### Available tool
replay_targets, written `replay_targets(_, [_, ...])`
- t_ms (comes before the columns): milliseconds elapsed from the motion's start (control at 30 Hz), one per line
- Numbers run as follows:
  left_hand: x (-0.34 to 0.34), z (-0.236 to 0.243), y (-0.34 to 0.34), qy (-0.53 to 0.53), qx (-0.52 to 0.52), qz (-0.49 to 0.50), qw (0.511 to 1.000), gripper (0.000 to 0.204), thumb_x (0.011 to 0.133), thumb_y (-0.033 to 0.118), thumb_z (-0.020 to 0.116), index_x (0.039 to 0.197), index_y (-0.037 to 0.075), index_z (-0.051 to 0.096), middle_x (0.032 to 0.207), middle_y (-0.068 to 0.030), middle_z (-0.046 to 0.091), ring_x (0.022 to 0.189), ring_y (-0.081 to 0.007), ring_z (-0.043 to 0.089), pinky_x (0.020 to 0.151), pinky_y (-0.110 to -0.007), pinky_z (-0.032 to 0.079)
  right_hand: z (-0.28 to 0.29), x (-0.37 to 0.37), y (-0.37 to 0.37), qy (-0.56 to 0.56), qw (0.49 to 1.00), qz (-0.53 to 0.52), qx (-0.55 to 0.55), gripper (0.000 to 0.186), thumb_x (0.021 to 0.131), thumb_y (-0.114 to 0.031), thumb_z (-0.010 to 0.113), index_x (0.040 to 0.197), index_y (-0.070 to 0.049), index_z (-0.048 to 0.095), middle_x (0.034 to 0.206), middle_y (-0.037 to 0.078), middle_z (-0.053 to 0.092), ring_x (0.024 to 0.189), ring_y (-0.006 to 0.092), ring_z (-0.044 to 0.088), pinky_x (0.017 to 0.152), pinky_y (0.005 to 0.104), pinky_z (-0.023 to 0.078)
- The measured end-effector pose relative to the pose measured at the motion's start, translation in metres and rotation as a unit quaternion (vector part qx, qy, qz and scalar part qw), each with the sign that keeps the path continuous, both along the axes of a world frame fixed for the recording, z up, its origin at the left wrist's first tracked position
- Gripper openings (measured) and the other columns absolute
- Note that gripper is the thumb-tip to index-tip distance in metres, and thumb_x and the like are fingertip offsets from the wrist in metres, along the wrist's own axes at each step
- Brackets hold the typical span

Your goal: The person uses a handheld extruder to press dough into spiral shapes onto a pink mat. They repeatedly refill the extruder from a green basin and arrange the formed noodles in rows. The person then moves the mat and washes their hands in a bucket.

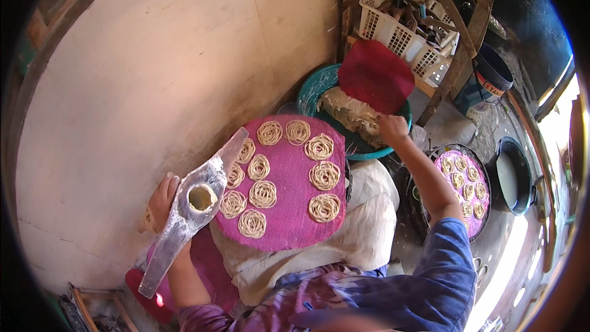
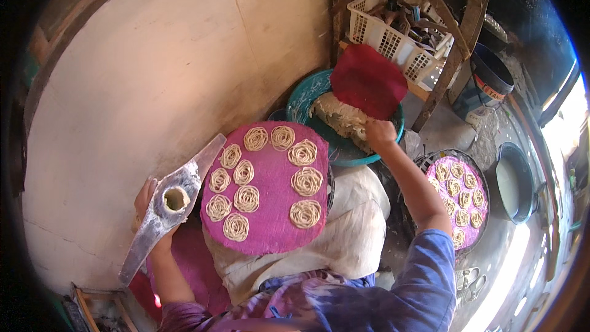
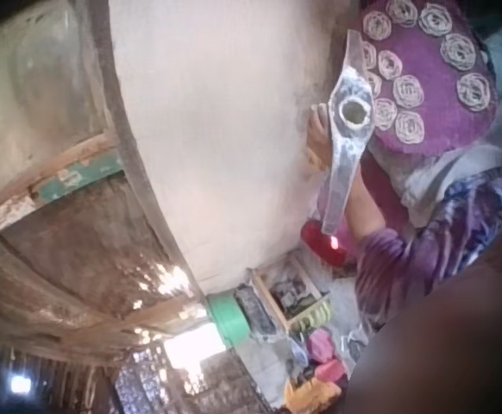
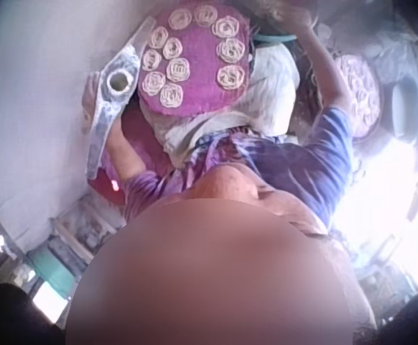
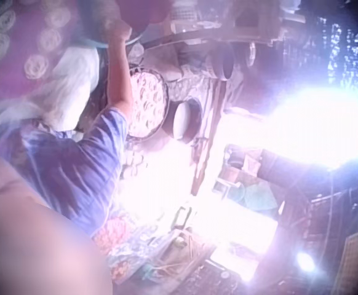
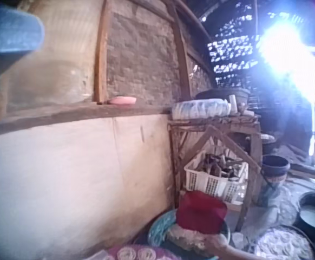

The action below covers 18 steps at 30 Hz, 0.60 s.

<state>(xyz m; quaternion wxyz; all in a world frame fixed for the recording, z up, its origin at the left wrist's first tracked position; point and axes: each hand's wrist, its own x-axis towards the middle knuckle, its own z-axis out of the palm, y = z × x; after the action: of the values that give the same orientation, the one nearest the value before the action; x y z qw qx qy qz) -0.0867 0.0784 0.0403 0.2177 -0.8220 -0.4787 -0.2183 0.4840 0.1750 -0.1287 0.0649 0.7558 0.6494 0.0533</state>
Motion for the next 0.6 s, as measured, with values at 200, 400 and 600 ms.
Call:
replay_targets(200, [0.034,-0.002,0.029,-0.022,-0.002,-0.024,0.999,0.044,0.075,0.022,0.072,0.109,-0.002,0.056,0.111,-0.0195,0.059,0.098,-0.0378,0.059,0.083,-0.044,0.048,-0.110,-0.021,0.073,-0.106,0.994,-0.026,-0.029,0.027,0.090,-0.014,0.052,0.114,-0.008,0.062,0.089,0.012,0.073,0.082,0.0295,0.072,0.062,0.0434,0.057])
replay_targets(400, [0.077,0.013,0.042,-0.070,0.003,-0.097,0.993,0.030,0.075,0.015,0.068,0.099,-0.002,0.060,0.099,-0.0203,0.064,0.088,-0.0386,0.065,0.074,-0.044,0.053,-0.122,-0.008,0.065,-0.007,0.995,0.046,-0.093,0.026,0.092,-0.020,0.051,0.106,-0.005,0.067,0.096,0.014,0.072,0.088,0.0276,0.072,0.072,0.0416,0.057])
replay_targets(600, [0.078,0.020,0.045,-0.071,-0.073,-0.116,0.988,0.033,0.075,0.015,0.069,0.102,-0.001,0.061,0.103,-0.0212,0.064,0.089,-0.0388,0.066,0.074,-0.042,0.055,0.028,0.010,-0.019,0.165,0.980,-0.020,-0.106,0.031,0.090,-0.032,0.056,0.113,-0.017,0.070,0.102,0.013,0.071,0.094,0.0304,0.069,0.079,0.0409,0.055])
